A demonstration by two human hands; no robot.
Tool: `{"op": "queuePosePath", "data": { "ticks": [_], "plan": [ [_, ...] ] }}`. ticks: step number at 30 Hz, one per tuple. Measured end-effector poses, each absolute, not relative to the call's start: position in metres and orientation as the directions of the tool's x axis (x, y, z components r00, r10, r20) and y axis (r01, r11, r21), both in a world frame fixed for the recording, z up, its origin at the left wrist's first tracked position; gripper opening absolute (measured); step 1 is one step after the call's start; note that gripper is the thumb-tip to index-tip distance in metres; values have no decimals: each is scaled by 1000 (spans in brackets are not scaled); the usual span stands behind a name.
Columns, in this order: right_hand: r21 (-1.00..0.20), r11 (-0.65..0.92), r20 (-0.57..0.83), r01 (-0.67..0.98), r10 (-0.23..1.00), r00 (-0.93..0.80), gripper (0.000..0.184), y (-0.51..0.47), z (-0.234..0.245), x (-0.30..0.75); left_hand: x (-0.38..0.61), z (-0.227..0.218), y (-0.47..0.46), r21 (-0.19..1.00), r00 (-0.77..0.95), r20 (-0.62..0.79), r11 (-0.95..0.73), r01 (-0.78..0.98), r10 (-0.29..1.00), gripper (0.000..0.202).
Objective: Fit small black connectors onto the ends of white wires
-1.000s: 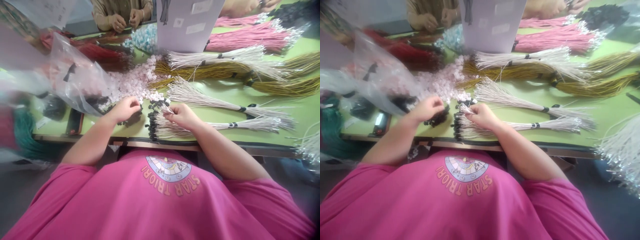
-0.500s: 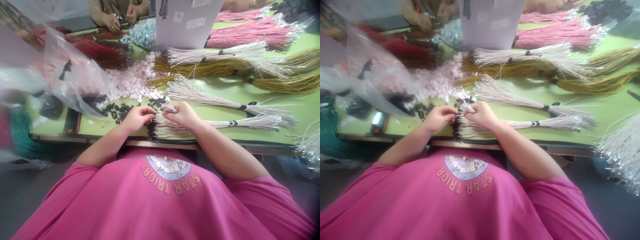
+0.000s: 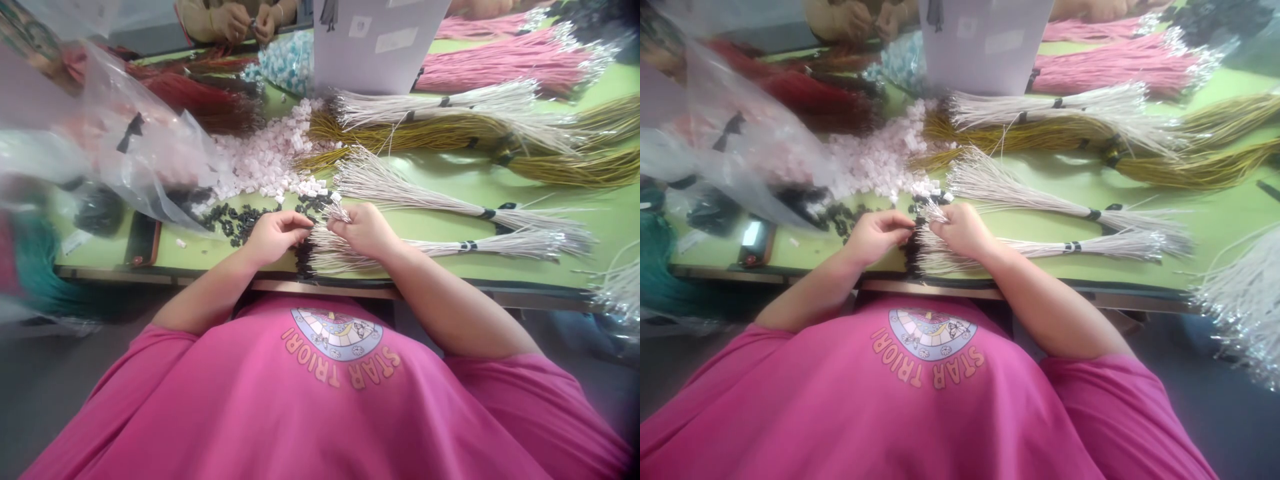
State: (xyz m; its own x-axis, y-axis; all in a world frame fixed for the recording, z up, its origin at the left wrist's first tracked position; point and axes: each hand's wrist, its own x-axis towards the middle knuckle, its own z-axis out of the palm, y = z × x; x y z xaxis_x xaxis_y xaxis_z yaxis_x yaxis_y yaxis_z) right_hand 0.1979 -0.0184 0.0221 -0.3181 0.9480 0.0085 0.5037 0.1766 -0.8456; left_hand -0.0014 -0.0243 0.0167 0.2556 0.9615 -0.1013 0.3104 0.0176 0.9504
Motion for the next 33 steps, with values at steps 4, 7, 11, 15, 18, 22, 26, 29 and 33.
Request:
{"op": "queuePosePath", "data": {
  "ticks": [4,7,11,15,18,22,26,29,33],
  "plan": [
    [-841,167,-3,515,950,-313,26,-18,21,197,-2,17,-25,945,249,-84,-2,327,965,18],
    [-829,154,-21,538,952,-306,25,-19,21,195,-2,16,-26,934,264,-32,-66,352,964,17],
    [-839,147,-51,523,938,-344,22,-18,19,196,0,12,-25,859,309,170,-294,419,936,11],
    [-873,124,-77,472,920,-384,21,-18,18,199,1,6,-22,811,339,197,-347,471,920,11],
    [-884,116,-86,453,912,-401,20,-19,19,200,2,3,-21,815,334,195,-342,468,922,11],
    [-891,136,-69,433,902,-425,20,-19,19,200,3,3,-19,832,328,162,-308,462,931,11],
    [-892,141,-49,429,914,-402,22,-19,17,200,3,5,-19,825,337,151,-306,475,929,10],
    [-886,131,-61,445,919,-390,24,-18,16,200,2,6,-19,794,365,171,-347,498,915,9],
    [-870,154,-44,469,922,-385,26,-18,16,199,0,5,-18,777,406,226,-415,473,885,8]
  ]
}}
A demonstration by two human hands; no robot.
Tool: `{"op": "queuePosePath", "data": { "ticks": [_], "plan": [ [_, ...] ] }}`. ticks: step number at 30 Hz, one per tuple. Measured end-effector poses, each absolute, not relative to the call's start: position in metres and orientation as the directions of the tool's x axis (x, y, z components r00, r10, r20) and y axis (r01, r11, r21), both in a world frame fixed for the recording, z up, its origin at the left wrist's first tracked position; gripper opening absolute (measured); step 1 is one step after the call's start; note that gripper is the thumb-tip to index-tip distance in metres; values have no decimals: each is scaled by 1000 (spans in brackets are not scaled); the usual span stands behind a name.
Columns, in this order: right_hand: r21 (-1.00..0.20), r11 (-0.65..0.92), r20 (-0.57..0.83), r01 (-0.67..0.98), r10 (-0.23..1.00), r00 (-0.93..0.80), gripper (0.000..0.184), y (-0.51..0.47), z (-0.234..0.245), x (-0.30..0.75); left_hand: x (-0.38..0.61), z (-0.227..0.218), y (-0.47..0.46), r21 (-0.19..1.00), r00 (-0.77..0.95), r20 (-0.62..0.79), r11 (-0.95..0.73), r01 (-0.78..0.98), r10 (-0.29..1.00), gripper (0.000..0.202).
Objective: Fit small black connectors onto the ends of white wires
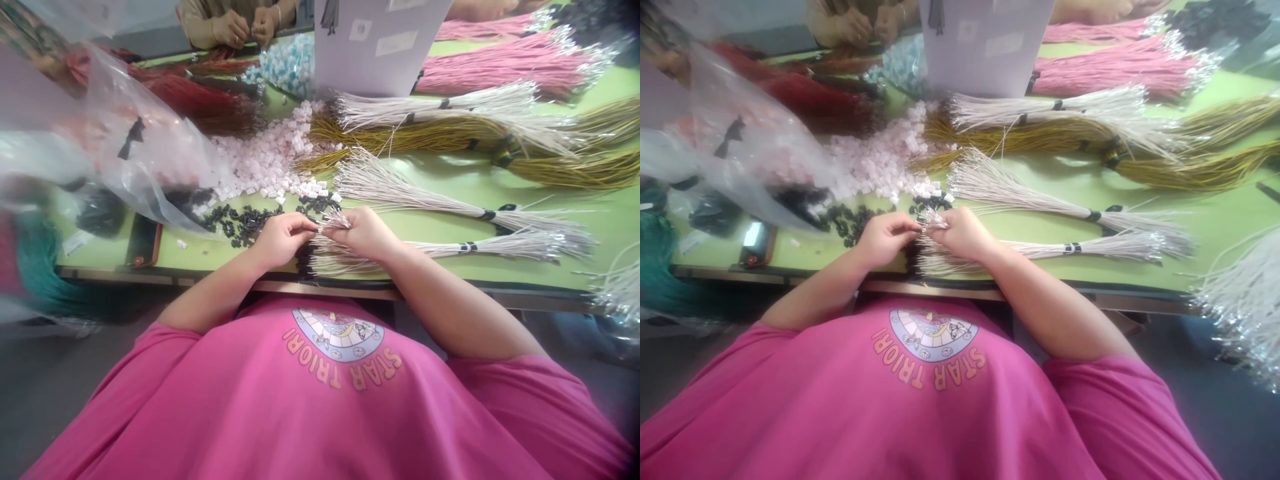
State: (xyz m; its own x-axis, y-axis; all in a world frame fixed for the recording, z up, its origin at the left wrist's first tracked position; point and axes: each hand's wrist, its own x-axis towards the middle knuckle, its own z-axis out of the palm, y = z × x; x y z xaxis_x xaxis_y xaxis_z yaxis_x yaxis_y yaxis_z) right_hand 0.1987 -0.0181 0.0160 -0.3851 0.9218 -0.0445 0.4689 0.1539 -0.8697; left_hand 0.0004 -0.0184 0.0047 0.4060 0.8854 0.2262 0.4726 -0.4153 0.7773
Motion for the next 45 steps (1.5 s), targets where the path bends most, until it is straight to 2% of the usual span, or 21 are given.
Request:
{"op": "queuePosePath", "data": {
  "ticks": [5,10,13,17,19,21,24,29,34,37,40,42,45],
  "plan": [
    [-876,127,-77,465,916,-394,26,-20,18,197,0,-1,-16,775,466,341,-525,353,817,7],
    [-878,127,-79,461,912,-402,27,-19,17,197,3,-4,-16,720,493,400,-598,353,773,9],
    [-881,138,-63,452,913,-403,30,-17,12,197,2,2,-19,688,505,327,-568,452,799,9],
    [-884,203,24,421,919,-394,27,-16,7,197,-16,20,-18,629,537,140,-493,601,832,12],
    [-867,275,106,415,917,-385,25,-15,6,198,-37,25,-8,568,514,80,-463,680,854,21],
    [-850,307,139,428,914,-381,24,-15,8,200,-62,24,9,451,408,74,-396,800,910,28],
    [-838,229,38,496,930,-364,26,-16,12,202,-97,13,37,305,206,51,-212,929,977,23],
    [-832,169,-74,529,910,-407,29,-17,20,203,-110,2,58,263,274,-74,-246,933,959,20],
    [-834,146,-93,532,914,-396,28,-17,23,202,-97,11,53,197,194,-148,-163,967,970,21],
    [-840,148,-80,522,917,-390,24,-17,22,202,-87,22,39,234,153,-89,-129,964,984,24],
    [-855,129,-88,503,919,-385,22,-18,22,201,-65,34,14,343,204,-23,-184,921,979,24],
    [-869,116,-83,480,924,-373,22,-19,22,201,-46,37,-4,564,355,-9,-288,774,935,21],
    [-887,119,-58,446,930,-364,23,-20,21,200,-21,33,-20,809,458,-69,-219,545,886,18]
  ]
}}
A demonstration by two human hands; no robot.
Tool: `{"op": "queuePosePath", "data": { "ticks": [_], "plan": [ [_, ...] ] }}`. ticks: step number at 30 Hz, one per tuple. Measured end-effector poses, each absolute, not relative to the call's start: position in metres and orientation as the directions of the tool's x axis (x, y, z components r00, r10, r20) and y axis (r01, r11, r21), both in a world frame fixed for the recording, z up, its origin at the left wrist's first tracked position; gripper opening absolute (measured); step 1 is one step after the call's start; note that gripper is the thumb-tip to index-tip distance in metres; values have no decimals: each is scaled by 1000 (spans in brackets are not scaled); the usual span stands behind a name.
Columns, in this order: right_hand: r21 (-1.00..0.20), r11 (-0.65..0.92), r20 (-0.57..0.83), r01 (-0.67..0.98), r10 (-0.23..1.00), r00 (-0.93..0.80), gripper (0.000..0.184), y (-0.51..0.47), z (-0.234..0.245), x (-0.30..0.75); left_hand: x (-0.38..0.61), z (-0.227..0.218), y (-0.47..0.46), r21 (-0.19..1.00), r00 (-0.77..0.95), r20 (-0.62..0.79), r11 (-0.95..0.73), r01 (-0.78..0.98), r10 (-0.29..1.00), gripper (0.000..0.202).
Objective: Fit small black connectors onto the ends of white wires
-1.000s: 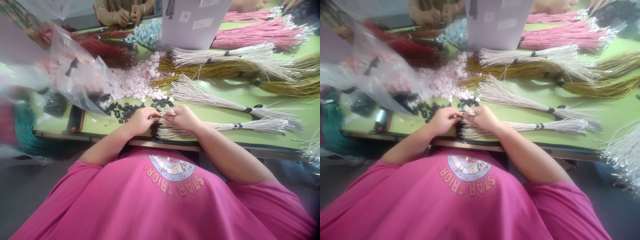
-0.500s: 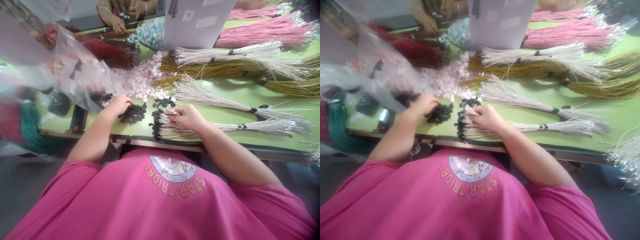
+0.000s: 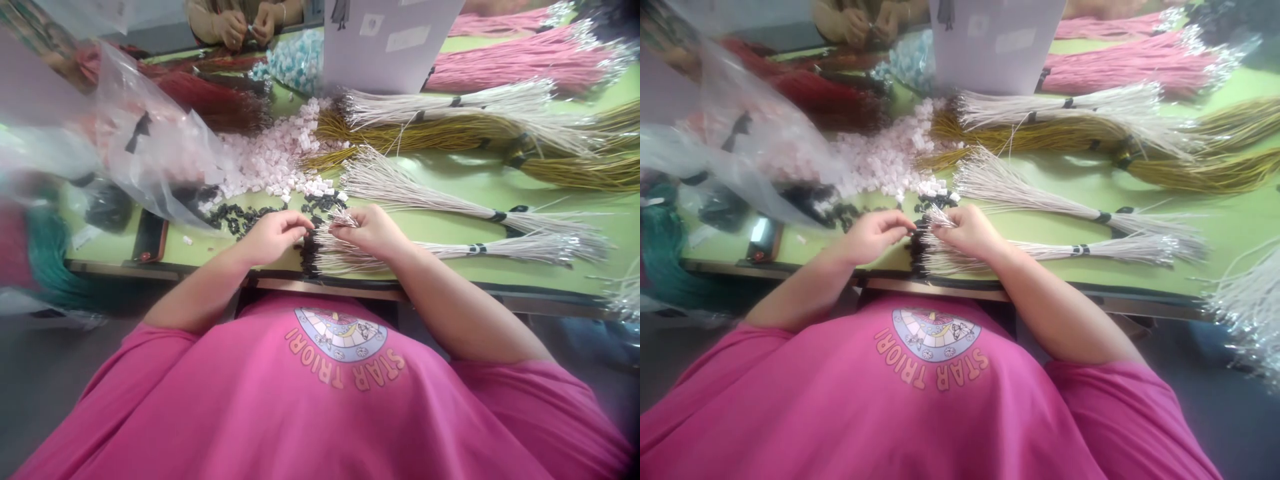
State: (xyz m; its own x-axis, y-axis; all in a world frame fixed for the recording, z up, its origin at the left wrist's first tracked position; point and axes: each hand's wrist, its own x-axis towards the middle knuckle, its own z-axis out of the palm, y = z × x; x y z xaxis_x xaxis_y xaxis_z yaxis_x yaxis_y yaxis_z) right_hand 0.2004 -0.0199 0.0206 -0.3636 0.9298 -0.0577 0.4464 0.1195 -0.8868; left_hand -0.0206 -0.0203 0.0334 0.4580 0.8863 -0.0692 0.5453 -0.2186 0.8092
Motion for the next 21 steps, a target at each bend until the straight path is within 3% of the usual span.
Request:
{"op": "queuePosePath", "data": {
  "ticks": [6,21],
  "plan": [
    [-871,139,-51,472,929,-368,27,-20,18,200,-8,17,-21,926,413,-88,-78,369,906,17],
    [-871,131,-90,473,906,-415,22,-19,20,199,-8,19,-21,913,397,-43,-125,387,917,15]
  ]
}}
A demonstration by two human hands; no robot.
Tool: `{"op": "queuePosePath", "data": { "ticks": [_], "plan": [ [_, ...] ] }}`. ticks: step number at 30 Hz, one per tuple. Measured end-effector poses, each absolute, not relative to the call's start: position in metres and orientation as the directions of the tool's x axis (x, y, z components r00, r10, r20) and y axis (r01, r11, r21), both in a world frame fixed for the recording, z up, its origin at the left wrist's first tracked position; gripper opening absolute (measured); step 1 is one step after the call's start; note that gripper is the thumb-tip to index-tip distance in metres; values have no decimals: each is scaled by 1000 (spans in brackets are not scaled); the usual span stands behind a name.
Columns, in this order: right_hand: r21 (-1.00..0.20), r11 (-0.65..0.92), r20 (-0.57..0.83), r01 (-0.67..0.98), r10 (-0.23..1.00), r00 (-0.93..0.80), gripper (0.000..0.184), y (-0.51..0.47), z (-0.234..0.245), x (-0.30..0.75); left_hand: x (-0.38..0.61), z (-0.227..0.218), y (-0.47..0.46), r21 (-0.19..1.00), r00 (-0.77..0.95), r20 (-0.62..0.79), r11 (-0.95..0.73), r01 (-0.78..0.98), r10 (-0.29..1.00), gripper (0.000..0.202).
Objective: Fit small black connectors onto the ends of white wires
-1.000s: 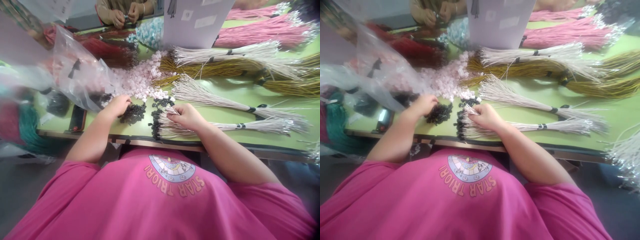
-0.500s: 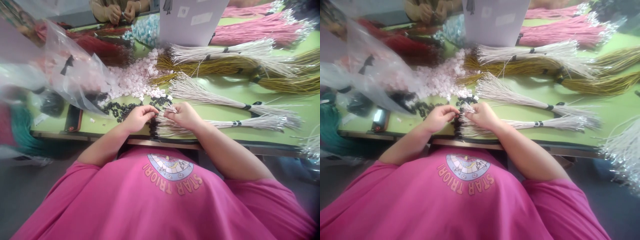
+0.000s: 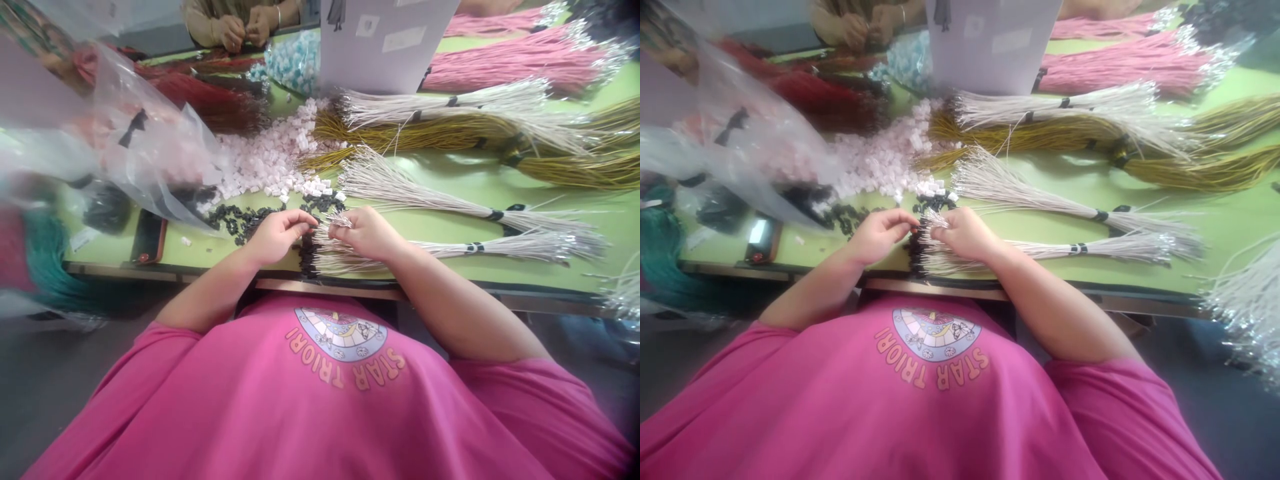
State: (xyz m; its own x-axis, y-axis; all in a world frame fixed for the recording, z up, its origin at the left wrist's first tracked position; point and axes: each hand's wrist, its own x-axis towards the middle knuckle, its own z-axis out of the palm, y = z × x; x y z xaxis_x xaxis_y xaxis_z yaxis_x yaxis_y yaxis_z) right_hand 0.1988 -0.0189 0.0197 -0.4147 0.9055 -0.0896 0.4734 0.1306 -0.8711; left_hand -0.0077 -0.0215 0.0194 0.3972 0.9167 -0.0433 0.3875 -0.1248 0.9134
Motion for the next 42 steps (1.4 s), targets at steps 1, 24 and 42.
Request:
{"op": "queuePosePath", "data": {
  "ticks": [1,24,42],
  "plan": [
    [-871,125,-96,474,904,-416,22,-19,20,199,-8,19,-21,909,407,-32,-143,392,913,15],
    [-835,303,95,459,902,-422,26,-17,11,200,-33,20,-12,673,468,49,-375,637,883,18],
    [-875,134,-76,466,911,-405,19,-17,21,203,-40,13,32,383,287,65,-289,877,956,13]
  ]
}}
